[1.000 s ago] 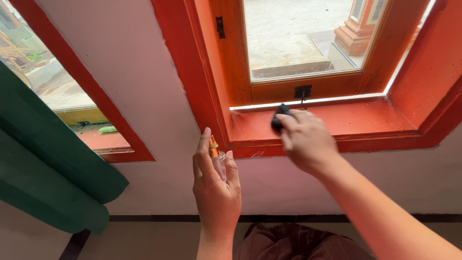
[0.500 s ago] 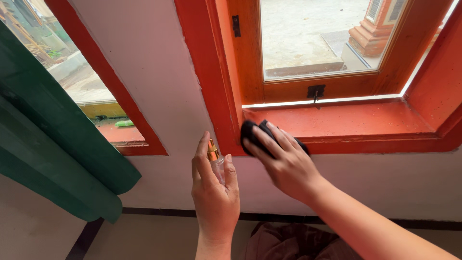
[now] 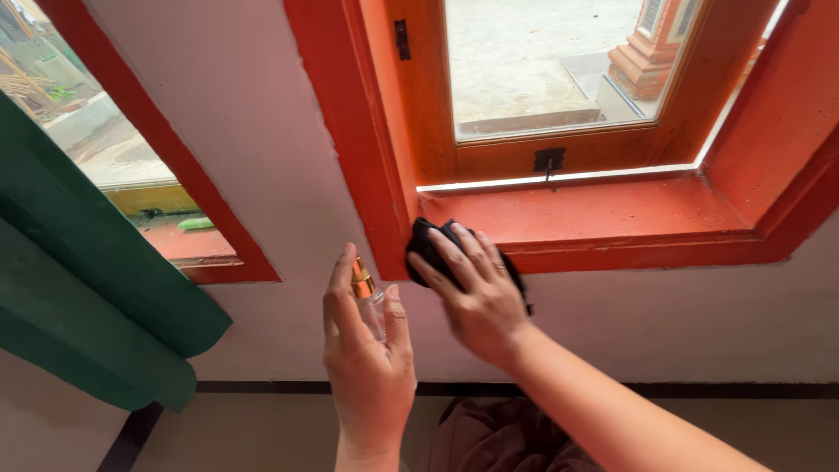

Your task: The person wipes the orange window frame and the glass with a black cloth, occasionally applying liquid from a spray bottle to the frame and surfaces.

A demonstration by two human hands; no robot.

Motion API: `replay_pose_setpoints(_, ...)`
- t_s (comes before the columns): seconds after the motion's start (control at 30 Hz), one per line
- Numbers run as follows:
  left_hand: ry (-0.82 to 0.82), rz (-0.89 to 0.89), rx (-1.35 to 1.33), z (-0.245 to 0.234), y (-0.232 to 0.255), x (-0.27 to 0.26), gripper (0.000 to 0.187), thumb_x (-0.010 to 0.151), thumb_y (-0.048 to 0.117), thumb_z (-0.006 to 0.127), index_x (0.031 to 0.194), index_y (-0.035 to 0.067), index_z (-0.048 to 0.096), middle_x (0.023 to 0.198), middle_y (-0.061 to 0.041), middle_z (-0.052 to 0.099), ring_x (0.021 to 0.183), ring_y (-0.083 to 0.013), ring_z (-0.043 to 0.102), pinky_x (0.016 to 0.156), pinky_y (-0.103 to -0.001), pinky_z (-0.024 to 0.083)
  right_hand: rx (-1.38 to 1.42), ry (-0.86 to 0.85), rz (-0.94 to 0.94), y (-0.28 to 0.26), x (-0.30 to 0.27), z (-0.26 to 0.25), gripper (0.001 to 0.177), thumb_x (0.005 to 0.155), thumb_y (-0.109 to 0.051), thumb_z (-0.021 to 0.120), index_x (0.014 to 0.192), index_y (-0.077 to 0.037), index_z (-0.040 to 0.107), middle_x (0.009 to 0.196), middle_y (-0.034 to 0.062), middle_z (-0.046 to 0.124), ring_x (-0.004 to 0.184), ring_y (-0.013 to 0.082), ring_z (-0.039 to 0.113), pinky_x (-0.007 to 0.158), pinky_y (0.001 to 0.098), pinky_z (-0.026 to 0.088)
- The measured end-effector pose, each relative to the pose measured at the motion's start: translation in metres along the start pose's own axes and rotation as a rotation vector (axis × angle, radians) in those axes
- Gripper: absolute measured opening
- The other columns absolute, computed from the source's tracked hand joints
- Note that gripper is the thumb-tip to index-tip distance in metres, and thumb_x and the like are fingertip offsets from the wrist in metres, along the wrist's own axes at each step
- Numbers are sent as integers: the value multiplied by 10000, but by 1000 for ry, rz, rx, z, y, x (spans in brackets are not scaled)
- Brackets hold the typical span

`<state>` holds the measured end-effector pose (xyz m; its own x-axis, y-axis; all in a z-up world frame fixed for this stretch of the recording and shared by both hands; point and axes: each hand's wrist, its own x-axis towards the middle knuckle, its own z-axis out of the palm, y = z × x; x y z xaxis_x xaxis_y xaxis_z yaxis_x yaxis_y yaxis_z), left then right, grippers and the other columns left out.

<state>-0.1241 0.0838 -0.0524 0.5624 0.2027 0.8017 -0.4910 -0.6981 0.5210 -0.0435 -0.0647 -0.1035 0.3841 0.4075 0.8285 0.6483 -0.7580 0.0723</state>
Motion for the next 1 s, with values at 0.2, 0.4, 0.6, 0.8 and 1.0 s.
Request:
replay_pose_setpoints(0.2, -41, -54, -34, -2, 6, 0, 513, 993, 82, 593, 1462, -11, 407, 1425, -219, 556, 1283, -361, 629, 973, -390, 597, 53, -3, 52, 13, 5, -26, 470, 822, -32, 646, 1276, -134, 710, 1415, 159, 601, 1337, 401, 541, 1150, 542, 384)
replay_pose_setpoints(0.4, -44, 3, -51, 9, 4, 1, 519, 1006, 83, 577, 1477, -11, 383, 1442, -223, 536, 1308, -372, 611, 987, -396, 613, 52, -27, 470, 94, -22, -85, 357, 852, -48, 544, 1096, -169, 775, 1220, 107, 727, 1151, 312, 684, 1021, 429, 537)
replay_pose_setpoints(0.6, -94, -64, -117, 20, 9, 2, 514, 994, 71, 571, 1467, 5, 380, 1442, -220, 524, 1273, -359, 628, 929, -376, 589, -384, -301, 724, 154, -12, -95, 325, 909, -173, 483, 1098, -110, 741, 1107, 159, 705, 987, 382, 653, 875, 511, 523)
replay_pose_setpoints(0.8, -59, -13, -90, 24, 15, 1, 520, 980, 75, 601, 1457, -2, 410, 1400, -222, 554, 1246, -365, 641, 976, -391, 617, -54, -233, 336, 68, 32, -11, 240, 874, -168, 589, 1079, -86, 681, 1068, 208, 688, 1018, 387, 644, 905, 518, 508)
replay_pose_setpoints(1.0, -50, 5, -7, 27, 19, 2, 530, 964, 96, 631, 1444, 9, 425, 1379, -201, 591, 1136, -342, 700, 913, -411, 606, 233, -395, 363, 48, 67, 6, 284, 879, -214, 616, 1138, -122, 690, 1170, 111, 688, 1128, 318, 638, 972, 456, 506)
